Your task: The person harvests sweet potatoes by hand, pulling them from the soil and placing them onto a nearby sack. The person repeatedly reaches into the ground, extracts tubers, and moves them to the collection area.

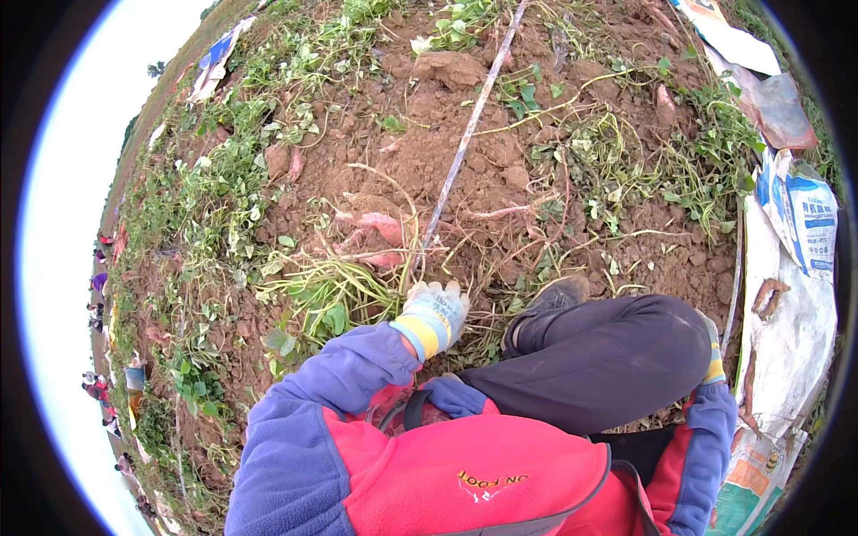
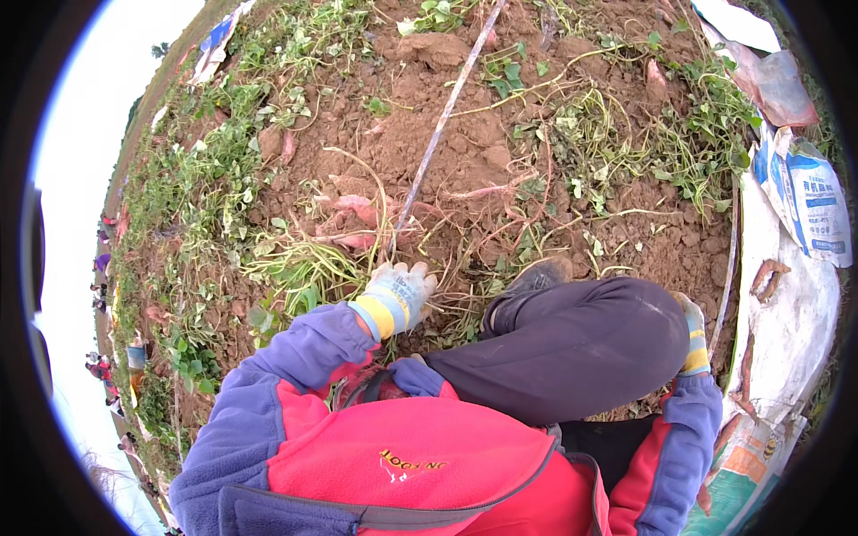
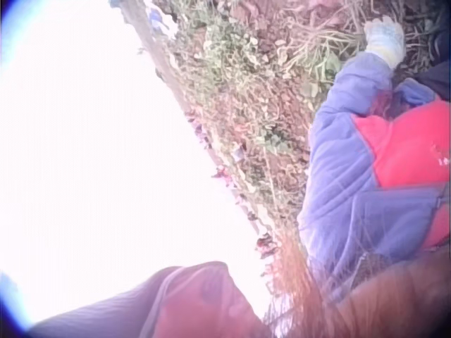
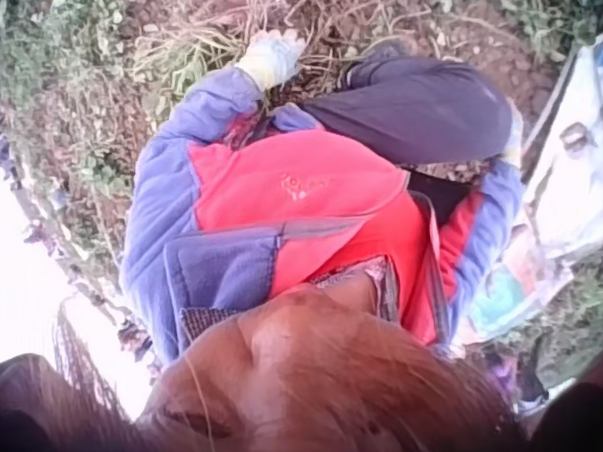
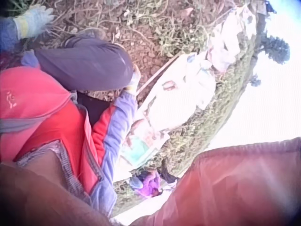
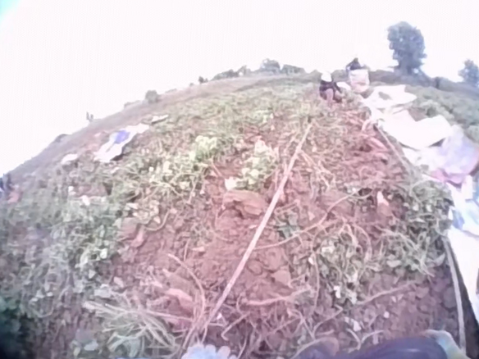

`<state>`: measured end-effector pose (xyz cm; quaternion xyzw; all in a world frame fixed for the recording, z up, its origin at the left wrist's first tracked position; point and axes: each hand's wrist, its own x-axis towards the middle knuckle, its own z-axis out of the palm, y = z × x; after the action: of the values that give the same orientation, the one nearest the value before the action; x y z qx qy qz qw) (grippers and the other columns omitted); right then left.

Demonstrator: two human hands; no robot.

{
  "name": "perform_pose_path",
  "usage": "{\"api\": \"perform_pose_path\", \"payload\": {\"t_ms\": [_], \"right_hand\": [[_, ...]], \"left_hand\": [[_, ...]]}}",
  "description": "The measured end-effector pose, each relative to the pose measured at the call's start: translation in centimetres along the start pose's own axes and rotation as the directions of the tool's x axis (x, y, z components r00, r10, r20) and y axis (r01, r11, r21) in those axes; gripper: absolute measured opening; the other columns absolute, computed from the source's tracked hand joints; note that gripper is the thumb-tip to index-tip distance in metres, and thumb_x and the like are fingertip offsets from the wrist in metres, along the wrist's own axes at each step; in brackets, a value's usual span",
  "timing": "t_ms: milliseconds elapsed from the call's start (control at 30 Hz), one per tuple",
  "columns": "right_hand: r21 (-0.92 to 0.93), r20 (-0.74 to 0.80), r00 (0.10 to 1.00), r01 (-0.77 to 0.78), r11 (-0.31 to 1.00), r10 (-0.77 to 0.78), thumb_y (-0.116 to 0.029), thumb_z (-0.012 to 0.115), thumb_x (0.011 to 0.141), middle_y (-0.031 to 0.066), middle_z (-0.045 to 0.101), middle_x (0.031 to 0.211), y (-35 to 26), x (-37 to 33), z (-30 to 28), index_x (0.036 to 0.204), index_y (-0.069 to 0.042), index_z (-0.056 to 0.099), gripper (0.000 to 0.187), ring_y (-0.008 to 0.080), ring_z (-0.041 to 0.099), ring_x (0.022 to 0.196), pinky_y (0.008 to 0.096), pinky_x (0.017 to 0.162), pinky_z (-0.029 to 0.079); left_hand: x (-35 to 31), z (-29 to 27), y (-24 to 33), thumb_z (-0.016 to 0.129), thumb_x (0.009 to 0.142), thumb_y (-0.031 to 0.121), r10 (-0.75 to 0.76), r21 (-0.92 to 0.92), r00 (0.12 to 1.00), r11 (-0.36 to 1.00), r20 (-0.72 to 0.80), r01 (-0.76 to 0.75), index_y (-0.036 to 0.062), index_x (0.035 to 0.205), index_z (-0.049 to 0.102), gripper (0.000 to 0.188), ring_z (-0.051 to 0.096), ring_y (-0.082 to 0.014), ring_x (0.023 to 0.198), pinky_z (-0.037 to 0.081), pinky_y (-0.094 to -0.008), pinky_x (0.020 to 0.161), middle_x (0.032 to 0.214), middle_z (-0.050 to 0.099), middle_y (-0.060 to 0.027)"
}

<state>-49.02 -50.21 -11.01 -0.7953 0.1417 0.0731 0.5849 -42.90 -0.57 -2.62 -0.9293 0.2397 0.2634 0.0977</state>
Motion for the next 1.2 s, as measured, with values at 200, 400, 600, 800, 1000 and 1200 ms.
{"api": "perform_pose_path", "payload": {"t_ms": [200,400,600,800,1000,1200], "right_hand": [[0.132,-0.045,0.998,-0.029,0.991,0.035,-0.015,0.055,0.092,0.0106,0.066,0.093,-1.1,-1.0,0.5,0.106,-0.002,0.060,0.019,0.0258,0.062,0.081,0.0316,0.073,0.051],[0.032,-0.166,0.986,0.012,0.999,-0.006,-0.015,0.058,0.092,0.0097,0.064,0.092,-5.5,0.3,1.1,0.114,0.002,0.058,0.028,0.0142,0.060,0.079,0.0256,0.072,0.050],[0.068,-0.313,0.941,0.153,0.986,-0.125,-0.017,0.057,0.093,0.0096,0.063,0.101,-17.0,-0.5,4.6,0.126,0.005,0.051,0.040,0.0137,0.060,0.087,0.0238,0.072,0.050],[0.261,0.036,0.892,0.426,0.866,-0.450,-0.006,0.072,0.079,0.0167,0.052,0.128,-27.9,0.9,19.8,0.137,0.005,0.038,0.068,0.0217,0.055,0.114,0.0320,0.094,0.048],[0.184,0.228,0.806,0.515,0.837,-0.546,-0.015,0.083,0.068,0.0146,0.049,0.135,-27.9,5.3,31.1,0.140,0.000,0.035,0.088,0.0213,0.049,0.125,0.0321,0.102,0.043],[0.663,0.376,0.881,-0.038,0.747,-0.288,-0.004,0.066,0.083,0.0072,0.062,0.112,-25.3,8.3,33.6,0.122,-0.003,0.052,0.041,0.0182,0.063,0.097,0.0310,0.084,0.052]], "left_hand": [[3.5,-7.4,-15.2,0.064,0.084,0.028,-0.444,-0.443,0.366,0.892,-0.818,0.092,0.0051,0.115,0.061,0.039,0.062,-0.0305,0.103,0.049,-0.0397,0.087,0.109,0.064,-0.0143],[6.2,4.8,-28.8,0.070,0.076,0.048,-0.469,-0.578,0.881,0.702,0.066,0.417,0.0030,0.111,0.066,0.057,0.063,-0.0333,0.101,0.048,-0.0397,0.088,0.108,0.067,-0.0194],[4.9,-4.3,-16.4,0.068,0.074,0.048,-0.541,-0.333,0.787,0.831,-0.295,0.446,0.0109,0.090,0.070,0.040,0.065,-0.0324,0.093,0.051,-0.0406,0.080,0.095,0.069,-0.0164],[-0.8,-15.3,-10.7,0.069,0.073,0.034,-0.144,-0.171,0.755,0.984,-0.640,0.043,0.0103,0.088,0.070,0.027,0.066,-0.0304,0.073,0.052,-0.0391,0.066,0.077,0.066,-0.0095],[-1.5,-16.8,-8.9,0.071,0.070,0.022,0.147,-0.009,0.586,0.967,-0.797,-0.254,0.0122,0.073,0.062,0.014,0.061,-0.0279,0.063,0.047,-0.0377,0.054,0.067,0.058,-0.0063],[1.3,-17.2,-9.0,0.072,0.078,0.021,0.198,-0.233,0.600,0.793,-0.775,-0.563,0.0084,0.099,0.067,0.025,0.062,-0.0144,0.069,0.051,-0.0309,0.064,0.078,0.065,-0.0061]]}}
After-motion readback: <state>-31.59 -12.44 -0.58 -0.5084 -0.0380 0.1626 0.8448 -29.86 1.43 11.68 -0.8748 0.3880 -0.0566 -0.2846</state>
